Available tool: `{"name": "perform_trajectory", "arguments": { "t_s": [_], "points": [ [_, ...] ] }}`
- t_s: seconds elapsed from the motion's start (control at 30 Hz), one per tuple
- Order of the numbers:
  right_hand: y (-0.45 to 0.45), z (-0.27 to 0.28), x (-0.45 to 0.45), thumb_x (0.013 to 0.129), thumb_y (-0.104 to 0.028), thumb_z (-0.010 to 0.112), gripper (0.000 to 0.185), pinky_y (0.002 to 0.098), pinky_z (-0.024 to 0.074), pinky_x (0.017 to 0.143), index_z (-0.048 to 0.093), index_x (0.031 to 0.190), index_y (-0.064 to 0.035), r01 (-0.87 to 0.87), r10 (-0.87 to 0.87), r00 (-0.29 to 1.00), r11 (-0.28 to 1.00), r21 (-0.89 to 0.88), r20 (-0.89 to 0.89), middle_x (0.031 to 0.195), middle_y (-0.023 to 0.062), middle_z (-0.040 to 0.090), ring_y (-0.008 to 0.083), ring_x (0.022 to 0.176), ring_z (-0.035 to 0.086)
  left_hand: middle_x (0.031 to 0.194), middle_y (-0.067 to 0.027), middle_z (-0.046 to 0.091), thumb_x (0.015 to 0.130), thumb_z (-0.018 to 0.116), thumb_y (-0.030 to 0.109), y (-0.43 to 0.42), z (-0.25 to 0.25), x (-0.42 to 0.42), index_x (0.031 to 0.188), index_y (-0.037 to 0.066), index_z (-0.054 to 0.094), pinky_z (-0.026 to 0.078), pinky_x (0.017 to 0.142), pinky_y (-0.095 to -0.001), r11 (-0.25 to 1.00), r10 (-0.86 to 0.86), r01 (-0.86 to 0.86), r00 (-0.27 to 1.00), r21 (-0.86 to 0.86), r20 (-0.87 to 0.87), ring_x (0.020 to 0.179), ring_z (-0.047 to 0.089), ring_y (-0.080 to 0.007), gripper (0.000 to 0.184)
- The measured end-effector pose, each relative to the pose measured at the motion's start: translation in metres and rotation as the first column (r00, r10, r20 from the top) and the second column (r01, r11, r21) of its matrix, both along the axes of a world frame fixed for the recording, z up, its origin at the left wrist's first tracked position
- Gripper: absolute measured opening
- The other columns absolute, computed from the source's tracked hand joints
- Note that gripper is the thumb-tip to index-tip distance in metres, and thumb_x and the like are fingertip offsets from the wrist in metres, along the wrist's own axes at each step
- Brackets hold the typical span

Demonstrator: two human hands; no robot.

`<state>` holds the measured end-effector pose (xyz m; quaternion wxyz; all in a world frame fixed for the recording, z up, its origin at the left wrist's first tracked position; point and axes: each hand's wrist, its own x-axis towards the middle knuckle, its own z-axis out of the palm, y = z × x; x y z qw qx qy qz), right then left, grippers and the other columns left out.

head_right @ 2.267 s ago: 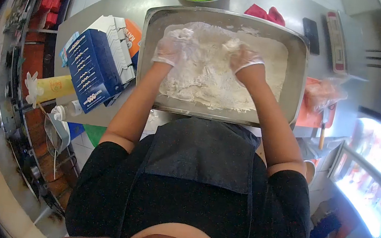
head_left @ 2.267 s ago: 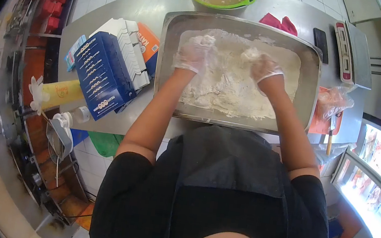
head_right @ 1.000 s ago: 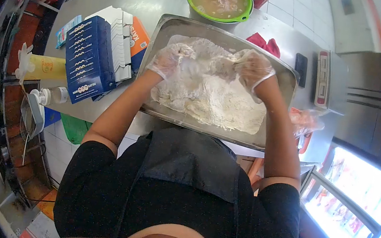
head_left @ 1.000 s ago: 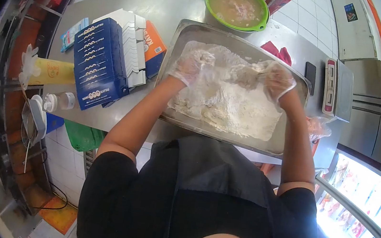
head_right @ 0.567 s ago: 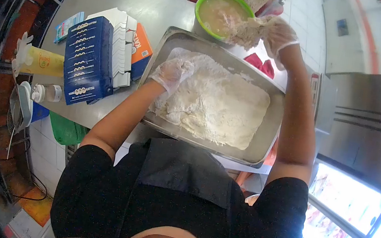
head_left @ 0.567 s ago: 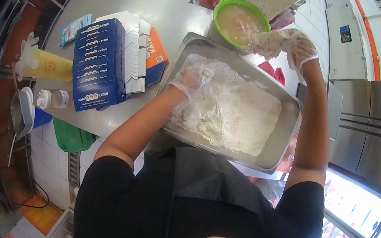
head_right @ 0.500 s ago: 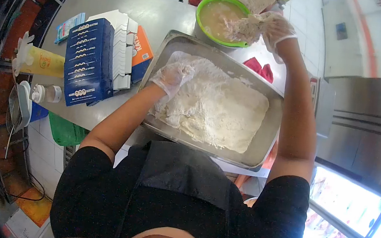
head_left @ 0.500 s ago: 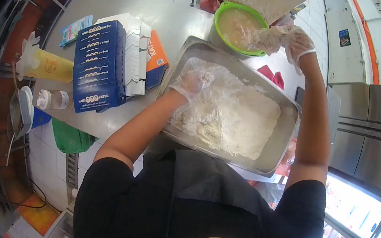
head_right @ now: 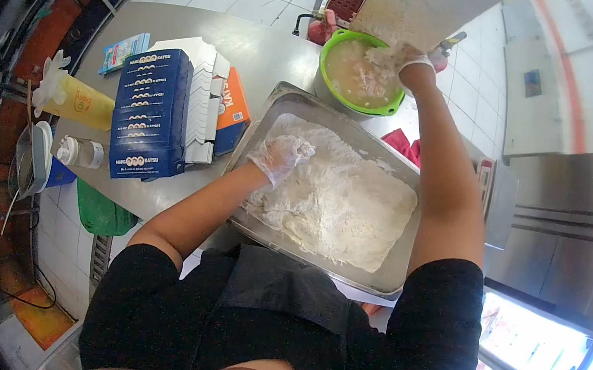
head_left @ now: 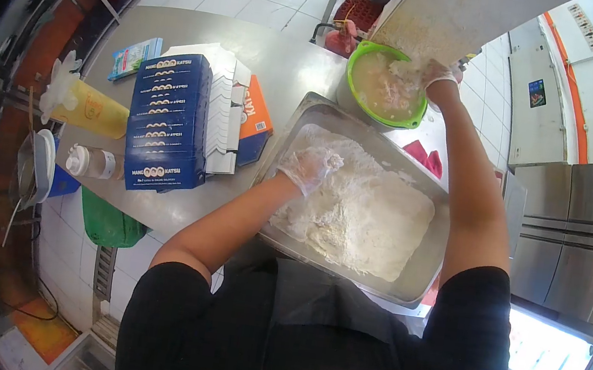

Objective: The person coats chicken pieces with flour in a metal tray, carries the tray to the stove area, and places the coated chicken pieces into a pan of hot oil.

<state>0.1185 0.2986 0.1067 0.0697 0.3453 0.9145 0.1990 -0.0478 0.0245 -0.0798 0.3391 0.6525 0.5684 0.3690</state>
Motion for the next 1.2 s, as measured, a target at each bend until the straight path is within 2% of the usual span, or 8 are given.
{"name": "perform_trajectory", "arguments": {
  "t_s": [0.27, 0.37, 0.47, 0.8, 1.07, 1.1, 1.17, 1.2],
  "points": [
    [-0.005, 0.004, -0.002, 0.082, -0.02, 0.057, 0.027, 0.0355, 0.0476, 0.086, 0.068, 0.1, -0.0036, 0.217, -0.155, 0.965, 0.925, -0.31, 0.213, 0.105, 0.0182, 0.065, 0.03, 0.101, 0.061, 0.098, -0.012, 0.067, 0.088, 0.05, 0.026, -0.007, 0.013, -0.002, 0.095, 0.011, 0.068, 0.049, 0.081, -0.0386, 0.999, -0.045, 0.045, 0.997, -0.014, -0.068, 0.092, 0.063, -0.0297, 0.025],
    [0.045, -0.03, 0.016, 0.08, -0.015, 0.056, 0.022, 0.0362, 0.0487, 0.084, 0.071, 0.093, -0.0042, 0.062, 0.042, 0.886, 0.976, -0.207, 0.462, 0.1, 0.0175, 0.067, 0.0294, 0.097, 0.063, 0.099, -0.0106, 0.067, 0.088, 0.05, 0.027, -0.009, 0.024, -0.002, 0.096, 0.012, 0.068, 0.049, 0.08, -0.0393, 0.997, -0.036, 0.024, 0.986, -0.078, -0.16, 0.092, 0.063, -0.0294, 0.025],
    [0.033, -0.013, 0.011, 0.079, -0.013, 0.056, 0.023, 0.0365, 0.0489, 0.084, 0.07, 0.095, -0.005, 0.169, -0.126, 0.966, 0.969, -0.18, 0.227, 0.103, 0.0169, 0.066, 0.0286, 0.099, 0.063, 0.098, -0.0107, 0.067, 0.088, 0.05, 0.027, -0.005, 0.008, 0.0, 0.096, 0.012, 0.068, 0.05, 0.08, -0.0398, 0.999, -0.039, 0.038, 0.994, -0.019, -0.104, 0.092, 0.063, -0.0289, 0.025],
    [0.05, -0.061, 0.017, 0.079, -0.008, 0.051, 0.023, 0.0391, 0.0505, 0.079, 0.068, 0.093, -0.0039, 0.083, 0.035, 0.902, 0.964, -0.253, 0.429, 0.101, 0.019, 0.065, 0.0311, 0.092, 0.063, 0.098, -0.0121, 0.067, 0.088, 0.05, 0.027, -0.005, 0.011, -0.001, 0.097, 0.01, 0.068, 0.049, 0.082, -0.0388, 0.998, -0.026, 0.021, 0.997, -0.059, -0.074, 0.093, 0.063, -0.0294, 0.027],
    [-0.027, -0.007, 0.034, 0.08, -0.004, 0.048, 0.025, 0.0402, 0.0467, 0.082, 0.061, 0.102, -0.0034, 0.011, -0.003, 0.998, 0.988, -0.151, 0.058, 0.096, 0.0185, 0.061, 0.032, 0.092, 0.058, 0.097, -0.0118, 0.068, 0.09, 0.049, 0.024, -0.003, 0.004, 0.002, 0.099, 0.007, 0.067, 0.051, 0.077, -0.0343, 0.999, -0.035, 0.037, 0.997, 0.026, -0.072, 0.089, 0.064, -0.0269, 0.026],
    [-0.053, 0.001, 0.039, 0.08, -0.004, 0.047, 0.026, 0.0405, 0.046, 0.082, 0.06, 0.103, -0.0035, 0.069, -0.075, 0.997, 0.981, -0.18, -0.026, 0.094, 0.0184, 0.061, 0.0322, 0.092, 0.057, 0.092, -0.0112, 0.067, 0.09, 0.05, 0.022, -0.002, 0.003, 0.003, 0.096, 0.006, 0.066, 0.051, 0.075, -0.033, 1.0, 0.007, -0.007, 1.0, 0.028, -0.017, 0.085, 0.064, -0.0249, 0.023],
    [-0.098, -0.014, 0.065, 0.072, -0.004, 0.051, 0.019, 0.0432, 0.0451, 0.067, 0.06, 0.089, -0.0015, -0.334, 0.333, 0.897, 0.941, 0.046, -0.292, 0.074, 0.0158, 0.057, 0.0319, 0.073, 0.055, 0.084, -0.0096, 0.065, 0.09, 0.051, 0.017, 0.002, 0.011, 0.003, 0.089, 0.005, 0.064, 0.05, 0.069, -0.0308, 0.998, 0.055, -0.047, 0.975, -0.045, 0.217, 0.078, 0.062, -0.021, 0.018],
    [-0.125, -0.019, 0.071, 0.072, -0.004, 0.05, 0.028, 0.0427, 0.0453, 0.067, 0.059, 0.099, -0.002, -0.192, 0.154, 0.957, 0.972, -0.135, -0.246, 0.076, 0.0158, 0.056, 0.032, 0.075, 0.055, 0.08, -0.0087, 0.064, 0.09, 0.051, 0.015, 0.005, 0.021, 0.002, 0.085, 0.005, 0.063, 0.05, 0.066, -0.0299, 0.992, 0.086, -0.044, 0.918, -0.114, 0.388, 0.074, 0.061, -0.019, 0.016]
  ]
}}
